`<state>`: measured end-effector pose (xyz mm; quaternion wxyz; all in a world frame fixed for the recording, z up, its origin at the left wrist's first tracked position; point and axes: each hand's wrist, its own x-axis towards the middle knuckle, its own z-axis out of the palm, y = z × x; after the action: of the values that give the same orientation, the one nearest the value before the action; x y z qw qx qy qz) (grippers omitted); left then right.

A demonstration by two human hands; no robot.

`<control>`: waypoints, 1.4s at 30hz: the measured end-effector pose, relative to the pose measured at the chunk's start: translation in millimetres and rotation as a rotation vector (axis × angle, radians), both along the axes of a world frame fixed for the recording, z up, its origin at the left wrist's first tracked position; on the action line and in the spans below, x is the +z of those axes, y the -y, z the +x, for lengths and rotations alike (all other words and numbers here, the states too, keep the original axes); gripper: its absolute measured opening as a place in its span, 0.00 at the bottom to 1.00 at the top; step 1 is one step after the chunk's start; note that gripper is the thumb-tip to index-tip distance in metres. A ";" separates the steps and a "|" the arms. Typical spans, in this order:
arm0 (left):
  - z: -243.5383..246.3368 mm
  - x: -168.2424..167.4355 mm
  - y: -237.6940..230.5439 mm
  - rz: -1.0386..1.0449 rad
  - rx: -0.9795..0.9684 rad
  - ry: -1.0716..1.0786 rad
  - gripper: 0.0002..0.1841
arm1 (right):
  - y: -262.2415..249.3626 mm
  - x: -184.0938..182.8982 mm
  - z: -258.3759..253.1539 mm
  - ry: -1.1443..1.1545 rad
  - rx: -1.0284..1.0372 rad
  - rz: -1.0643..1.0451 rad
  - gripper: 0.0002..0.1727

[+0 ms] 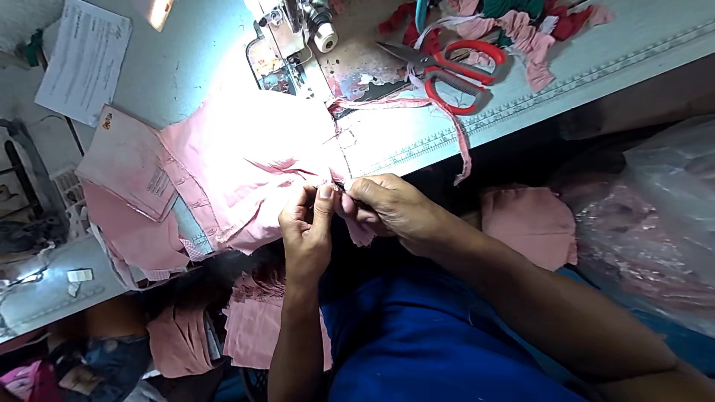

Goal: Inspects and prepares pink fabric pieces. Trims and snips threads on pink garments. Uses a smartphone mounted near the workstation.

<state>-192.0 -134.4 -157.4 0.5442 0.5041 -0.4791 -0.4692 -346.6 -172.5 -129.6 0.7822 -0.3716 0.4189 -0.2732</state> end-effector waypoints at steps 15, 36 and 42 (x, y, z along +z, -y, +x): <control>0.4 -2.4 -1.2 -0.016 -0.002 -0.010 0.05 | 0.4 0.2 2.6 -0.057 -0.010 -0.016 0.24; 37.9 16.9 2.6 -0.077 0.289 0.679 0.27 | 3.9 -10.7 23.8 -0.580 -0.100 -0.941 0.16; 47.8 31.4 14.7 0.324 -0.077 0.108 0.18 | -1.9 3.1 21.8 -0.521 0.043 -1.175 0.12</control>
<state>-144.2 -149.1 -126.0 0.4109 0.5910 -0.4447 -0.5330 -324.8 -170.6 -126.5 0.3263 -0.8006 0.3681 -0.3421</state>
